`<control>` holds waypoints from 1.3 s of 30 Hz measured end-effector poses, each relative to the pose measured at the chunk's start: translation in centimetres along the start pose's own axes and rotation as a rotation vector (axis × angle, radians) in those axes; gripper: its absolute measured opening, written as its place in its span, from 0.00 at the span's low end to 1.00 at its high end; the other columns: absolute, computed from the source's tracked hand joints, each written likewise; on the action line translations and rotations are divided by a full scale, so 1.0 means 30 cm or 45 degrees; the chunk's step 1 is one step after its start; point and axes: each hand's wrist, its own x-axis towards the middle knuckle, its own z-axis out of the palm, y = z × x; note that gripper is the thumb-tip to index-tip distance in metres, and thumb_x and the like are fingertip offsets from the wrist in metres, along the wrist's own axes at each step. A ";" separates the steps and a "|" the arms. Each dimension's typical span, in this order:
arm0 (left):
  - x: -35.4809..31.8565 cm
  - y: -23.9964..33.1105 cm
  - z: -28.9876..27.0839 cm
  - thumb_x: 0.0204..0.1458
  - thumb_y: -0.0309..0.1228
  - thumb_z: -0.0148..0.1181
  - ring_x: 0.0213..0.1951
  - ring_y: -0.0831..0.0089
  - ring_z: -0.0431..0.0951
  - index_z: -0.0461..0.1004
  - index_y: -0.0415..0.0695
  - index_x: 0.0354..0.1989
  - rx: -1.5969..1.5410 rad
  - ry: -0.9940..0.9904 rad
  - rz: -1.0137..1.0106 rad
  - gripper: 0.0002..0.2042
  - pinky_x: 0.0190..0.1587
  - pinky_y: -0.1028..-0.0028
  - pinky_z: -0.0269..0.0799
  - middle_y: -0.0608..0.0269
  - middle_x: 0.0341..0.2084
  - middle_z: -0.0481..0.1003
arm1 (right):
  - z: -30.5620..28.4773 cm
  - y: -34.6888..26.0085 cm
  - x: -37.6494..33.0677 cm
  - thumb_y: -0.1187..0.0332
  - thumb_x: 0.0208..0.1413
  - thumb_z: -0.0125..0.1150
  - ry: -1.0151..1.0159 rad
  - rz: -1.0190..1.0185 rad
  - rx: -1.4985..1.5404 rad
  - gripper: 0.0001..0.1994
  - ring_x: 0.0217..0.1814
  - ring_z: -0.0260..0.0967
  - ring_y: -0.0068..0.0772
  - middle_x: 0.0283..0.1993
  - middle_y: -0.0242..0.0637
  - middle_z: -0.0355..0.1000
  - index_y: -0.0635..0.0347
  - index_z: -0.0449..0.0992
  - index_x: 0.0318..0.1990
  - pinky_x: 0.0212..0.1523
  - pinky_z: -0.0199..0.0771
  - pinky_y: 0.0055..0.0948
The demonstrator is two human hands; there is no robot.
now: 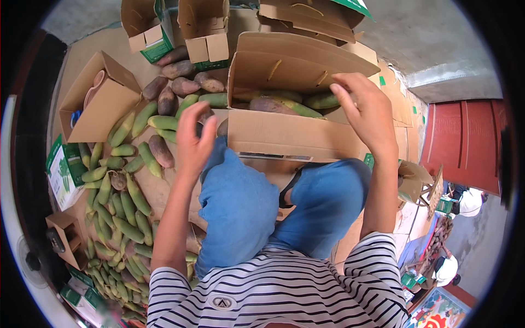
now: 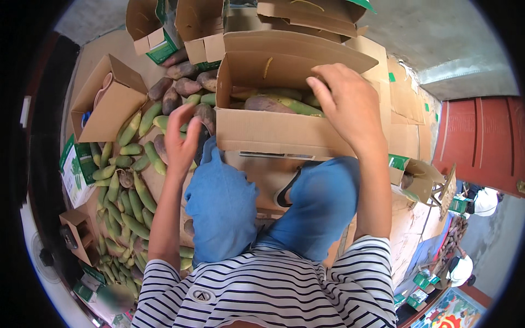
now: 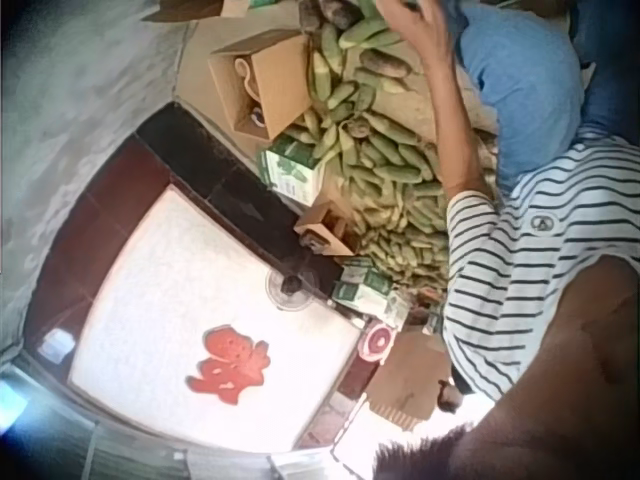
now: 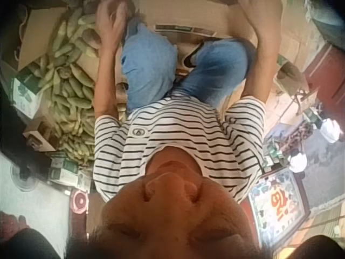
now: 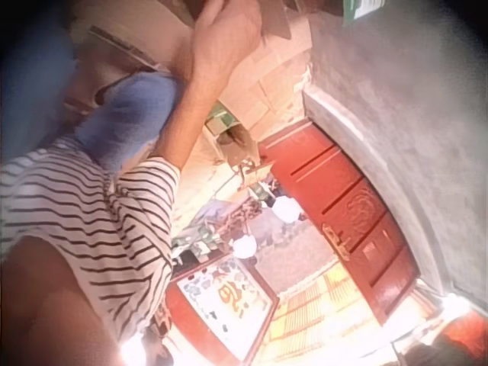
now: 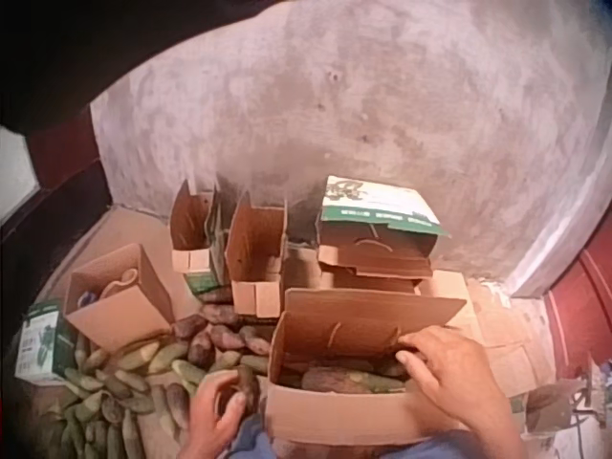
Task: The recorder is sorting radishes from a large pile on the floor into cardboard boxes and weighing them on a digital scale.
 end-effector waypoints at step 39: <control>-0.151 -0.052 -0.167 0.42 0.35 0.72 0.48 0.66 0.72 0.61 0.34 0.55 -0.260 0.611 -0.403 0.34 0.50 0.67 0.70 0.51 0.49 0.69 | 0.343 -0.022 -0.113 0.57 0.50 0.63 -0.646 -0.140 -0.152 0.29 0.52 0.68 0.49 0.46 0.51 0.73 0.68 0.66 0.55 0.53 0.67 0.42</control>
